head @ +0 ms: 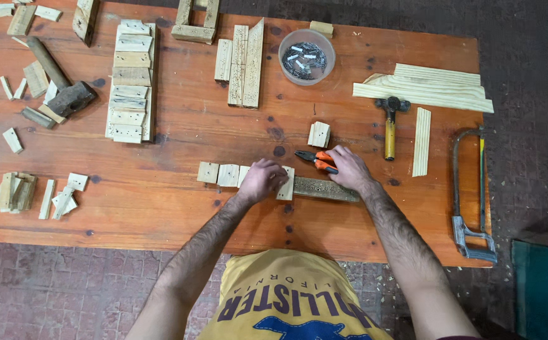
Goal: The person assembles small wooden blocks into a connected structure on a workbench. They repeatedly pick up blocks, align them, and use pliers to insert metal fasteners, building a linear chain of joined pieces.
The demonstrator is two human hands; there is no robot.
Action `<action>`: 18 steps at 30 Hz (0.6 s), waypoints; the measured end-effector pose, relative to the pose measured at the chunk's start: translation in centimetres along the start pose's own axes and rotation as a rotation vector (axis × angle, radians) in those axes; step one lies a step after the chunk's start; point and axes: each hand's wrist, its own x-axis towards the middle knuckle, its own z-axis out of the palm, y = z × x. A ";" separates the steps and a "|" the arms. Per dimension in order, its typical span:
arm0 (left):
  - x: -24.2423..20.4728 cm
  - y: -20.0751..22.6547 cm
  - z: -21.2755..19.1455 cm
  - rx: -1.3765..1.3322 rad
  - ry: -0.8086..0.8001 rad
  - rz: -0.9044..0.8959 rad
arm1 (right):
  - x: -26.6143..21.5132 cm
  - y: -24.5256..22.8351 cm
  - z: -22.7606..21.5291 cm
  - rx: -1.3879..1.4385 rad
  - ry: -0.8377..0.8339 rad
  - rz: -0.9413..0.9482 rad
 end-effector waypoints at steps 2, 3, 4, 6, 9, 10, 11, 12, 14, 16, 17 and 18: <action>0.3 -0.4 0.0 -0.038 0.006 0.008 | 0.5 -0.1 0.0 0.012 -0.002 -0.021; 0.4 -0.5 0.0 -0.077 0.011 0.017 | 0.8 -0.1 0.0 0.025 -0.004 -0.040; 0.4 -0.4 -0.2 -0.076 0.012 0.017 | 0.9 -0.2 0.3 0.024 -0.004 -0.042; 0.5 -0.1 -0.6 -0.101 0.049 0.003 | 1.1 -0.2 0.9 0.097 0.013 -0.040; 0.6 -0.3 -0.4 -0.161 0.049 -0.073 | 1.7 0.7 1.8 0.109 0.036 -0.060; 0.6 -0.3 -0.3 -0.164 0.047 -0.073 | 1.4 0.6 1.6 0.109 0.034 -0.057; 0.7 -0.2 -0.2 -0.152 0.050 -0.087 | 1.2 0.5 1.4 0.111 0.028 -0.028; 0.8 -0.1 -0.3 -0.138 0.052 -0.100 | 1.1 0.3 1.2 0.114 0.025 0.001; 1.0 -0.2 -0.2 -0.136 0.040 -0.072 | 1.1 0.0 0.9 0.096 0.019 0.009; 1.0 -0.5 0.1 -0.133 0.028 -0.043 | 0.9 0.1 0.9 0.078 0.015 0.017; 0.9 -0.8 0.3 -0.126 0.035 -0.048 | 0.9 0.2 1.0 0.043 0.024 0.039; 1.0 -1.4 0.1 -0.109 0.044 -0.054 | 1.4 0.0 1.1 0.011 0.038 0.053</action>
